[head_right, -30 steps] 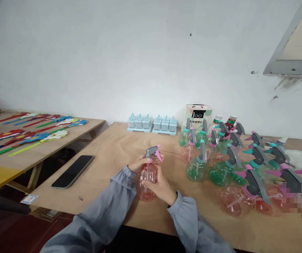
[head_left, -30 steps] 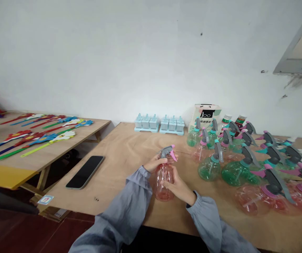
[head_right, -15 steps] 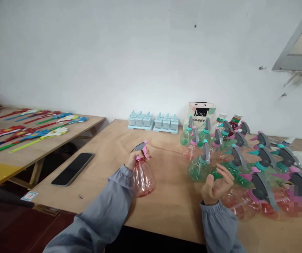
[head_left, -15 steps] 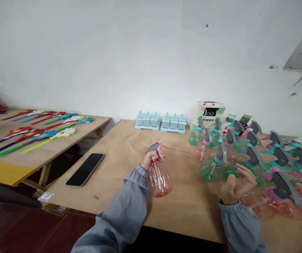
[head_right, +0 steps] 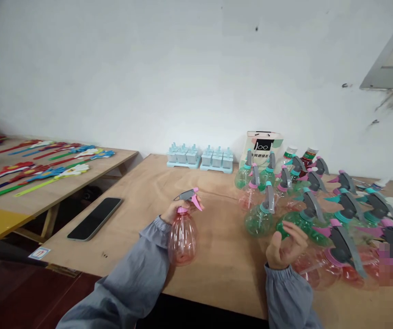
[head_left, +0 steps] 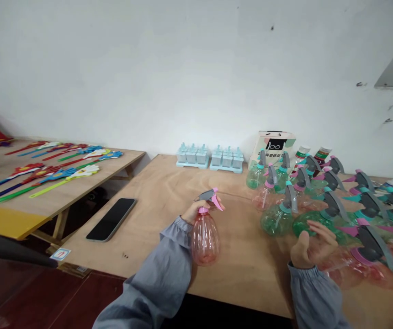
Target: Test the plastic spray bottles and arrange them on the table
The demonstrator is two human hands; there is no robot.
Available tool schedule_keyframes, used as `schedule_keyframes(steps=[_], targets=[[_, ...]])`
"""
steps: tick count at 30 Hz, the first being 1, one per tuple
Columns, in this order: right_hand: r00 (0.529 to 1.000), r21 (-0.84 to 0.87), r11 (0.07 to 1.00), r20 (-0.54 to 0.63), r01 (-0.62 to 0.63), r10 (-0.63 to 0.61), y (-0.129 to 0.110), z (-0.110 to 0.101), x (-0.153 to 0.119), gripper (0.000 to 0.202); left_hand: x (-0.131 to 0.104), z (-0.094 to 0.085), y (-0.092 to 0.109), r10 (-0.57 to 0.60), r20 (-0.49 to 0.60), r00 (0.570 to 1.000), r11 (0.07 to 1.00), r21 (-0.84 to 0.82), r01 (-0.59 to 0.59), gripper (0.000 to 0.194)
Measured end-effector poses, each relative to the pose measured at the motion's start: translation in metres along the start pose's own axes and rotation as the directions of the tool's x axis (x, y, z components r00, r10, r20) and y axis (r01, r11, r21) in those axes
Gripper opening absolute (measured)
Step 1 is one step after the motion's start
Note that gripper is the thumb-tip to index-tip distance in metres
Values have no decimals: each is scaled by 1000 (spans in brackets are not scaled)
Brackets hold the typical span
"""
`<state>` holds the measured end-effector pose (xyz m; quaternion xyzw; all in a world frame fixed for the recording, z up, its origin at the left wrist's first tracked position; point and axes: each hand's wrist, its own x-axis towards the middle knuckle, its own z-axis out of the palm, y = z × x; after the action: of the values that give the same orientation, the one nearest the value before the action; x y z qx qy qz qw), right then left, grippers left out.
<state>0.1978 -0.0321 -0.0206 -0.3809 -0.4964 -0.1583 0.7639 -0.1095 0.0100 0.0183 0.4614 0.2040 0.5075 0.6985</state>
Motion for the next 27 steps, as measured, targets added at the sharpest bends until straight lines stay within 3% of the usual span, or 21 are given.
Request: schedule_keyframes(steps=[2, 3, 4, 5, 7, 8, 9, 10, 11, 13, 15, 18, 23, 27], targets=[[988, 105, 992, 146, -69, 54, -26, 2, -17, 14, -1, 8, 1, 24, -12, 1000, 999, -33, -24, 34], [919, 153, 969, 374, -196, 127, -43, 5, -28, 14, 0, 12, 1, 28, -17, 999, 998, -48, -29, 34], [778, 153, 923, 596, -352, 198, -59, 8, -39, 19, 0, 17, 1, 26, -22, 999, 998, -64, -28, 33], [601, 113, 846, 752, -522, 270, -75, 13, -50, 31, 1, 21, 1, 21, -29, 999, 997, -80, -23, 32], [231, 24, 590, 933, -807, 277, -100, 25, -67, 59, 3, 27, 0, 3, -57, 998, 995, -103, -9, 30], [90, -35, 464, 965, -885, 246, -108, 30, -73, 70, 3, 28, 0, -4, -77, 997, 994, -105, -4, 29], [-9, -83, 354, 978, -931, 206, -112, 35, -77, 77, 4, 28, 0, -9, -95, 995, 995, -99, -1, 28], [-66, -114, 274, 982, -955, 178, -115, 40, -80, 80, 4, 27, -1, -12, -105, 994, 996, -86, 3, 28], [-89, -126, 224, 982, -967, 168, -115, 43, -81, 82, 3, 26, 0, -16, -96, 995, 998, -65, 10, 29], [-70, -103, 179, 981, -979, 183, -112, 46, -81, 82, 0, 21, 0, -37, -17, 999, 999, -27, 37, 34], [-40, -75, 178, 980, -981, 195, -107, 47, -79, 82, -5, 18, 0, -75, 103, 992, 997, -7, 76, 43], [-34, -63, 185, 987, -981, 160, -101, 47, -79, 84, -10, 17, 0, -125, 209, 970, 992, -8, 129, 51], [-33, -58, 178, 990, -982, 138, -96, 46, -86, 86, -11, 18, -3, -150, 185, 971, 989, 16, 150, 37], [-27, -72, 248, 983, -966, 180, -95, 44, -86, 81, -8, 10, -6, -207, 70, 976, 978, 7, 207, 22]])
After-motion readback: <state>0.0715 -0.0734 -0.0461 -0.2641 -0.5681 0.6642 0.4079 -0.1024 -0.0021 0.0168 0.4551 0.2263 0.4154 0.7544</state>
